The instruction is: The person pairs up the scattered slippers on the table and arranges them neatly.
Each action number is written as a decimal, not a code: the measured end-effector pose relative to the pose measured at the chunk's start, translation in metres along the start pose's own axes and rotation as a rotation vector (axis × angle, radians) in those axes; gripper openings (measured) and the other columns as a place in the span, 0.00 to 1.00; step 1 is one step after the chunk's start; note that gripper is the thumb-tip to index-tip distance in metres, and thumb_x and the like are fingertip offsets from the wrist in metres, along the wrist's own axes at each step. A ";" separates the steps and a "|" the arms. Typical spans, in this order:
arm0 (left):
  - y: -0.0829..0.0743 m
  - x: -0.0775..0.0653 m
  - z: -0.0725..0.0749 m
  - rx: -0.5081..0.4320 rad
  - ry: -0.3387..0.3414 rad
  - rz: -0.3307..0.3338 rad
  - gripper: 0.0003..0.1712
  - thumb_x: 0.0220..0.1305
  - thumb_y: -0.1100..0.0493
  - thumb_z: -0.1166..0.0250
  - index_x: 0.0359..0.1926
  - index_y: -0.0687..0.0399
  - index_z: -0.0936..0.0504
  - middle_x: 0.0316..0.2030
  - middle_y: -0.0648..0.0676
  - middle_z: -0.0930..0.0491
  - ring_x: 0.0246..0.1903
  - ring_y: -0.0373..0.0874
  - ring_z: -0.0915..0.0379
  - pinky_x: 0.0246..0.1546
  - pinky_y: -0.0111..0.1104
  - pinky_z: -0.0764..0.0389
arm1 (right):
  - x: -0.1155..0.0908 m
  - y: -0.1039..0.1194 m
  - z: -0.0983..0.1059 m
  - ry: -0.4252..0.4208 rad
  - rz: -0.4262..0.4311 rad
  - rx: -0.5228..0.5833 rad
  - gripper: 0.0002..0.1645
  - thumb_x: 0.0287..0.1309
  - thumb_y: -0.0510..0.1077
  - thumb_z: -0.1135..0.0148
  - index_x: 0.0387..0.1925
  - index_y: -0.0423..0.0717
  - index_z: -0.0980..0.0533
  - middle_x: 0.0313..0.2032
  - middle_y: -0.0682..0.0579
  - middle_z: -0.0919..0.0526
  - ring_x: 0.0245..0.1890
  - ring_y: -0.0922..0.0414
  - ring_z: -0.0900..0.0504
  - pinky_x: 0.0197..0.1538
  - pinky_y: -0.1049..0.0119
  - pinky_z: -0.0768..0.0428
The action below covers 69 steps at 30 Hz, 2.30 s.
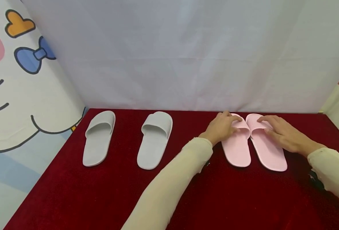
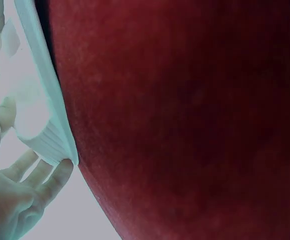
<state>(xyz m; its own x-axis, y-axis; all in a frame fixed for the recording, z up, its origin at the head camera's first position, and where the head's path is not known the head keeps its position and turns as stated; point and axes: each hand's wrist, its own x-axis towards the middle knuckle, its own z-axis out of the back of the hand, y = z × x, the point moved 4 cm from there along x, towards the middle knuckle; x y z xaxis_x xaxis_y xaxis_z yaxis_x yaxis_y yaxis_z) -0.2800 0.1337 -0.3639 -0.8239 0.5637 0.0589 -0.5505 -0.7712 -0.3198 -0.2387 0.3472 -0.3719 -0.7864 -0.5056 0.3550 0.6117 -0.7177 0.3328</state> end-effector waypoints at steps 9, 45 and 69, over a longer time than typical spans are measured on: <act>0.002 -0.002 -0.003 -0.073 -0.027 0.007 0.23 0.69 0.43 0.38 0.63 0.30 0.23 0.61 0.46 0.24 0.60 0.44 0.29 0.56 0.33 0.24 | -0.002 0.002 -0.002 0.018 -0.054 -0.006 0.19 0.69 0.38 0.51 0.59 0.40 0.31 0.54 0.38 0.24 0.55 0.42 0.29 0.58 0.70 0.42; -0.013 -0.044 0.010 0.261 0.158 0.007 0.28 0.74 0.43 0.50 0.73 0.24 0.38 0.77 0.50 0.49 0.77 0.55 0.53 0.61 0.40 0.24 | -0.009 -0.006 0.001 0.004 -0.194 0.047 0.19 0.69 0.40 0.50 0.59 0.42 0.29 0.58 0.39 0.26 0.58 0.44 0.31 0.55 0.89 0.51; 0.118 -0.233 0.069 0.166 -0.152 -0.076 0.18 0.66 0.54 0.34 0.56 0.47 0.18 0.60 0.58 0.24 0.61 0.52 0.29 0.57 0.46 0.22 | -0.001 0.013 0.004 0.000 -0.169 0.002 0.20 0.72 0.45 0.49 0.61 0.44 0.29 0.68 0.32 0.38 0.66 0.30 0.38 0.65 0.35 0.40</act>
<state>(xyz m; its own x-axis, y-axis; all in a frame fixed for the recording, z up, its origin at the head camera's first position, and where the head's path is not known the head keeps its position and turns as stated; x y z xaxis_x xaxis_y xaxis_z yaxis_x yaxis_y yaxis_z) -0.1626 -0.1089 -0.3500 -0.7829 0.5808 0.2229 -0.6162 -0.7732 -0.1500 -0.2299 0.3406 -0.3643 -0.8782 -0.3772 0.2940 0.4705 -0.7919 0.3893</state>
